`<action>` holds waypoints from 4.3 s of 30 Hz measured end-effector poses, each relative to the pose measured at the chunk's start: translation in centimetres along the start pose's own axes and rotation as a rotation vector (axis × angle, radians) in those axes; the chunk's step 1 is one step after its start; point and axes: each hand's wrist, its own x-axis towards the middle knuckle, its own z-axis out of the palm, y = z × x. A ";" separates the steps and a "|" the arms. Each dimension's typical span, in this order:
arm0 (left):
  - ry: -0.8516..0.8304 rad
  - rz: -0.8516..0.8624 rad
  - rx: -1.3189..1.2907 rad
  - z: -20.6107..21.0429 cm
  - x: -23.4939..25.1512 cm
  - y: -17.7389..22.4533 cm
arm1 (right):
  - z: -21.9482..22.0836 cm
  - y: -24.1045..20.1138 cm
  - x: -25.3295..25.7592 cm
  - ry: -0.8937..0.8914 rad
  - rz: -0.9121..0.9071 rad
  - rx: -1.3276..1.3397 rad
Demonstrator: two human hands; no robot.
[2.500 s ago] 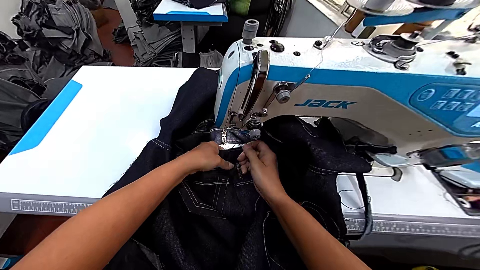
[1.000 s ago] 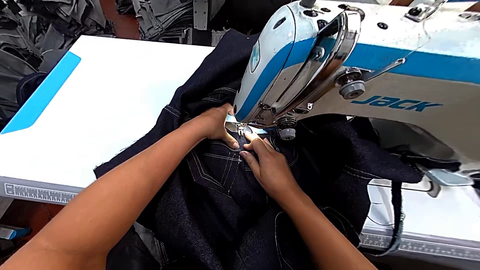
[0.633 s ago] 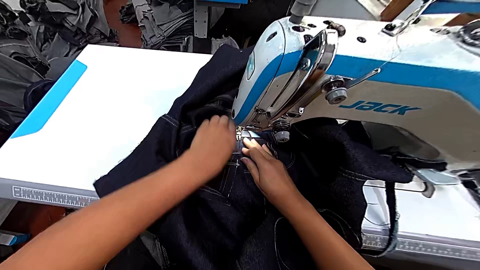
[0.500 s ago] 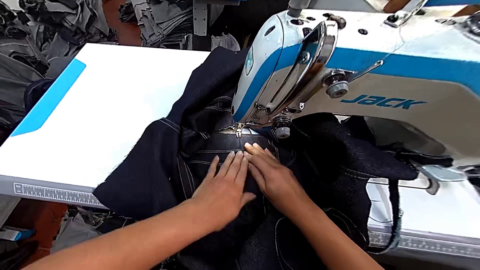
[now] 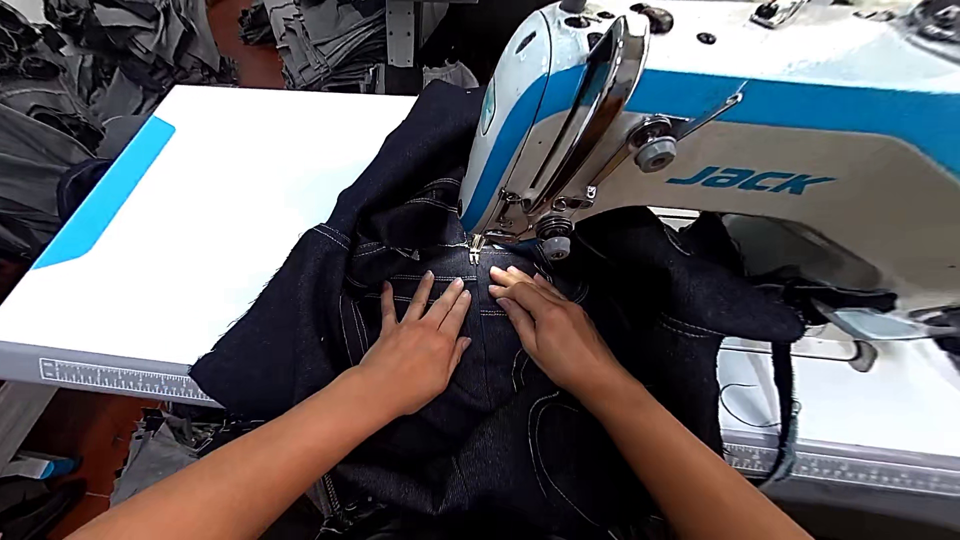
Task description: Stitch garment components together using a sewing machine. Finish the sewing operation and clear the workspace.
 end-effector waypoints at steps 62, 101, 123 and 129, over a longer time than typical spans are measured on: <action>0.031 -0.588 -0.481 -3.5 -16.1 -10.2 | -11.4 -1.1 -16.2 -0.063 0.672 0.105; 0.273 -0.647 -0.447 -1.2 -17.3 -5.0 | -5.9 -3.8 -12.3 0.302 0.868 0.521; 0.159 -0.675 -0.353 -5.3 -5.9 -10.5 | -5.9 2.0 -1.7 0.274 0.799 0.428; 0.054 -0.738 -0.345 -7.0 -1.3 -12.1 | -5.1 3.8 1.9 0.237 0.801 0.411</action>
